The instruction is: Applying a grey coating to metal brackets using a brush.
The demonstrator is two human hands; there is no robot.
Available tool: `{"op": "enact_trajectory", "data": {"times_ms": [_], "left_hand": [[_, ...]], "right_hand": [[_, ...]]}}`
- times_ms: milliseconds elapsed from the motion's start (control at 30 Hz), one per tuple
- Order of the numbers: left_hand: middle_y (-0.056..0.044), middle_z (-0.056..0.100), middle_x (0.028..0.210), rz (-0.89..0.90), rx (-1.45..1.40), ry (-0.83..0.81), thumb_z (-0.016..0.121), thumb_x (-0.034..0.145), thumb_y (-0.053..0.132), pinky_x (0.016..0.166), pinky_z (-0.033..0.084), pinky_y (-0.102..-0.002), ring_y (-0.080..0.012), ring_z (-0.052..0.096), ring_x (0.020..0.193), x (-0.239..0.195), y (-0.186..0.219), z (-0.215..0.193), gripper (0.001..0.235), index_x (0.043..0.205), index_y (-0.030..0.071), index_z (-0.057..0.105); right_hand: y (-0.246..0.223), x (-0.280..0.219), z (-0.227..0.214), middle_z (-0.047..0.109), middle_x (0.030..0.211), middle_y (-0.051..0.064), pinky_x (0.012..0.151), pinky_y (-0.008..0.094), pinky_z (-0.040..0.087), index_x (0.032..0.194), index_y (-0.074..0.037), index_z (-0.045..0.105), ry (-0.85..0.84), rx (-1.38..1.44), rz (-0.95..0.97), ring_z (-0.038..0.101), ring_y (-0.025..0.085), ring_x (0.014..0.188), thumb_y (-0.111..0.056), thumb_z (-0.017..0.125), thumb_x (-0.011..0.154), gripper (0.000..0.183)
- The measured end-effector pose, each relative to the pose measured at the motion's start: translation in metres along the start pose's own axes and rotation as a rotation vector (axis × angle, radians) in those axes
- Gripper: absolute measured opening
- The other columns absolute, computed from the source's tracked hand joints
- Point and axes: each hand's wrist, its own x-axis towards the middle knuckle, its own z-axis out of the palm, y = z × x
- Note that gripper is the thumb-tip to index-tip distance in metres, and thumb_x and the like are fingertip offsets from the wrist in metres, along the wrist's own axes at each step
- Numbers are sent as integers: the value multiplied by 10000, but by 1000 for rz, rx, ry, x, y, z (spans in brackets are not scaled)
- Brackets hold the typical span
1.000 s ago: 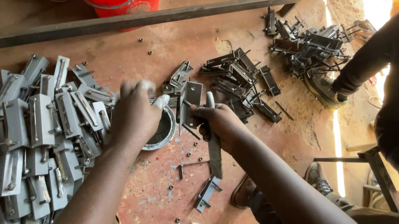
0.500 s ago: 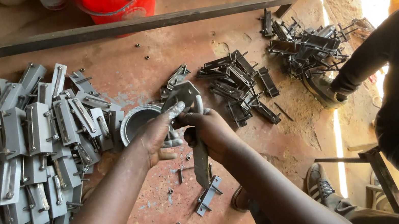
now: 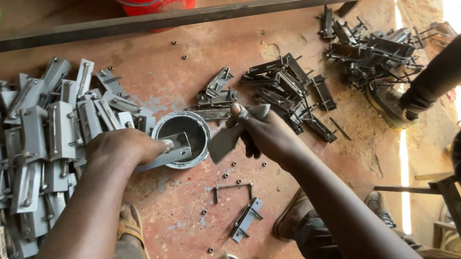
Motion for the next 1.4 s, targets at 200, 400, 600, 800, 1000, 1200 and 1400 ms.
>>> {"op": "enact_trajectory", "data": {"times_ms": [200,400,600,800,1000,1200,1400], "left_hand": [[-323,635,1374,-123,-215,-6,679,843,492,1115,389,-538,-450,535,1361,-17,10,-8,859,1437,-117,560],[-294,640,1369,-184,-165,-25,769,692,729,1086,439,-482,-410,555,1351,9,11,-3,1105,1420,-81,581],[-236,577,1472,-181,-17,-92,696,611,787,1136,432,-411,-342,524,1399,26,17,5,1185,1469,-17,544],[-250,600,1440,-165,-62,-40,741,661,744,1128,437,-434,-357,533,1390,4,20,-2,1125,1462,-25,561],[-308,621,1366,-214,-211,38,820,686,629,1094,446,-428,-404,555,1341,-8,29,0,1083,1444,-91,541],[-260,623,1416,-74,-50,-43,597,793,701,1147,411,-474,-390,518,1400,-3,14,-8,966,1427,-27,593],[-264,749,1167,66,-95,18,512,774,690,1094,455,-503,-396,658,1234,-8,2,-17,878,1278,-2,709]], "right_hand": [[4,9,34,695,693,169,462,265,577,1165,89,660,16,24,-244,688,197,531,-122,656,956,298],[-18,2,29,759,770,138,667,427,603,1030,-183,760,203,-562,-279,757,354,726,-242,762,875,166],[-27,-2,40,721,672,128,552,263,588,1094,-32,743,119,-162,-256,696,172,558,-96,674,909,207],[-19,9,24,742,681,102,652,309,588,1003,-146,777,256,-416,-285,756,195,636,-201,721,889,139],[-15,11,38,738,642,94,669,331,597,962,-41,767,129,-297,-172,731,186,569,-195,695,902,180],[-41,-1,24,719,651,129,619,301,576,920,-21,757,208,-204,-272,688,189,554,-197,678,941,193],[-18,15,14,706,624,149,571,327,575,896,7,760,231,-258,-264,696,214,533,-149,708,895,164]]}}
